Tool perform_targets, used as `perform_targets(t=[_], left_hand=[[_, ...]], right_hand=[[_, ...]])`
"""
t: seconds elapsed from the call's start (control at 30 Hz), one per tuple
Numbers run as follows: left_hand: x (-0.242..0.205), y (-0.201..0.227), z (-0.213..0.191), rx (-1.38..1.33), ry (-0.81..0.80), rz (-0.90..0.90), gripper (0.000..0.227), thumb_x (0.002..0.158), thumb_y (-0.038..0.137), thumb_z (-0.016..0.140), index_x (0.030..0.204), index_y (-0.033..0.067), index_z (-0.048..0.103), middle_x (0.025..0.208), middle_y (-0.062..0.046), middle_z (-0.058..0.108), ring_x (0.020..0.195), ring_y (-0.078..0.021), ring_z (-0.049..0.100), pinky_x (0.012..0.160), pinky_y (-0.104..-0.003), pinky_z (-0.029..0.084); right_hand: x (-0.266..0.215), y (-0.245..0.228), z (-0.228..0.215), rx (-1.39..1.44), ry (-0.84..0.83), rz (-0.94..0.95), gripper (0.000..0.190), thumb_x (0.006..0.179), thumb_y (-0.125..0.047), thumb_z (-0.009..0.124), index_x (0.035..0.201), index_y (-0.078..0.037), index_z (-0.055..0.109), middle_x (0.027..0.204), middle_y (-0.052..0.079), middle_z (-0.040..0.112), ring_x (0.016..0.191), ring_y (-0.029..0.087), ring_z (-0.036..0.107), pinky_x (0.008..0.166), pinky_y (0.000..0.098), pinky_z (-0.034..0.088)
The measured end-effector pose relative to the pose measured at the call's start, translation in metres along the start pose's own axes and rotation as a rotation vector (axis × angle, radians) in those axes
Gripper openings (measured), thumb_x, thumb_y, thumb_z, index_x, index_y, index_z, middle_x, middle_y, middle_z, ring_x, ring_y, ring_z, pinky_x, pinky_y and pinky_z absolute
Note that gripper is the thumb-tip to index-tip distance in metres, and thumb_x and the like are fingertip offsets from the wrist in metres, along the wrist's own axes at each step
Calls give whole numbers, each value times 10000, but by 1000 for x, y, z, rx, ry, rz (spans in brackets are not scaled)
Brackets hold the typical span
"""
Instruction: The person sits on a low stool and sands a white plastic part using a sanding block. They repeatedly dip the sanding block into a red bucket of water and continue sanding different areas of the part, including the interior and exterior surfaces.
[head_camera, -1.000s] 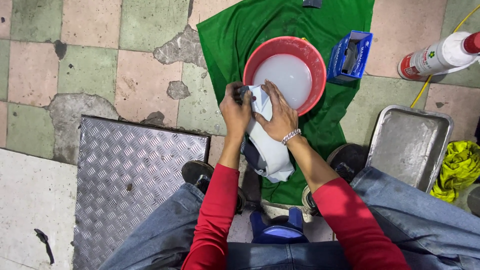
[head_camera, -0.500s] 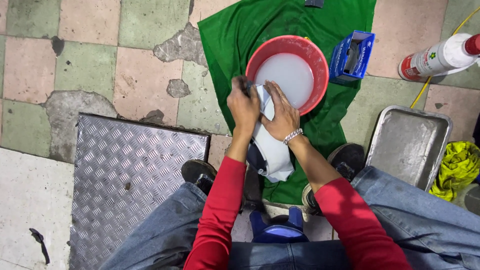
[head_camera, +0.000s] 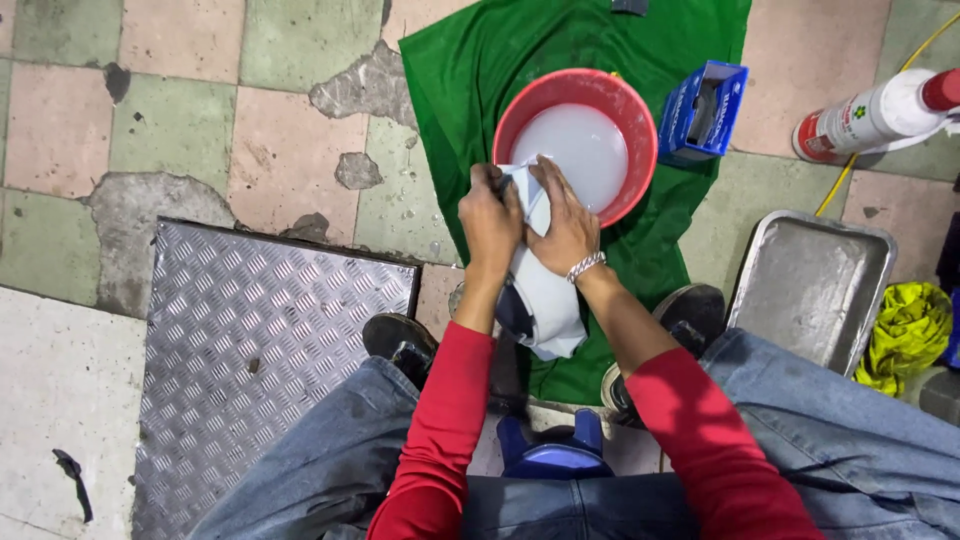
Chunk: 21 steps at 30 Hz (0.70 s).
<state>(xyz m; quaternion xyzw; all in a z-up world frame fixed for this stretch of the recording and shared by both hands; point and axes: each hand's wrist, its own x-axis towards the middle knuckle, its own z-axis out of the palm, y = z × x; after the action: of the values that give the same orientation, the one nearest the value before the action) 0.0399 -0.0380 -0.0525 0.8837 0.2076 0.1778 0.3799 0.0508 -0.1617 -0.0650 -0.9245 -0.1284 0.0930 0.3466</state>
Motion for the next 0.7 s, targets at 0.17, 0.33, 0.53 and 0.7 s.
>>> perform_targets(t=[0.17, 0.33, 0.53, 0.7], left_hand=[[27, -22, -16, -7, 30, 28, 310, 851, 113, 743, 1122, 122, 593, 846, -176, 765, 820, -431, 742, 746, -516, 579], [35, -29, -30, -119, 69, 297, 229, 917, 92, 730, 1141, 115, 684, 938, -144, 775, 892, -376, 749, 770, -464, 585], [41, -58, -23, -117, -148, 641, 405, 868, 150, 784, 1262, 158, 691, 1204, -113, 687, 1125, -340, 661, 953, -448, 555], [48, -73, -31, 99, -121, 1217, 278, 1010, 191, 564, 1230, 124, 720, 1215, -105, 680, 1093, -309, 664, 881, -406, 531]], right_hand=[[-4, -1, -2, 31, 22, -66, 844, 832, -356, 744, 1573, -223, 364, 1645, 6, 377, 1525, 213, 329, 1176, 456, 380], [-2, 0, -5, 58, 21, -96, 855, 853, -419, 752, 1573, -184, 356, 1631, 17, 404, 1531, 212, 318, 1204, 433, 348], [-2, 0, -6, 37, 13, -93, 881, 870, -450, 739, 1589, -169, 312, 1631, -10, 407, 1542, 174, 286, 1208, 421, 336], [-3, -1, -8, 36, -12, -85, 874, 864, -455, 745, 1585, -195, 325, 1638, -15, 390, 1539, 178, 288, 1208, 426, 340]])
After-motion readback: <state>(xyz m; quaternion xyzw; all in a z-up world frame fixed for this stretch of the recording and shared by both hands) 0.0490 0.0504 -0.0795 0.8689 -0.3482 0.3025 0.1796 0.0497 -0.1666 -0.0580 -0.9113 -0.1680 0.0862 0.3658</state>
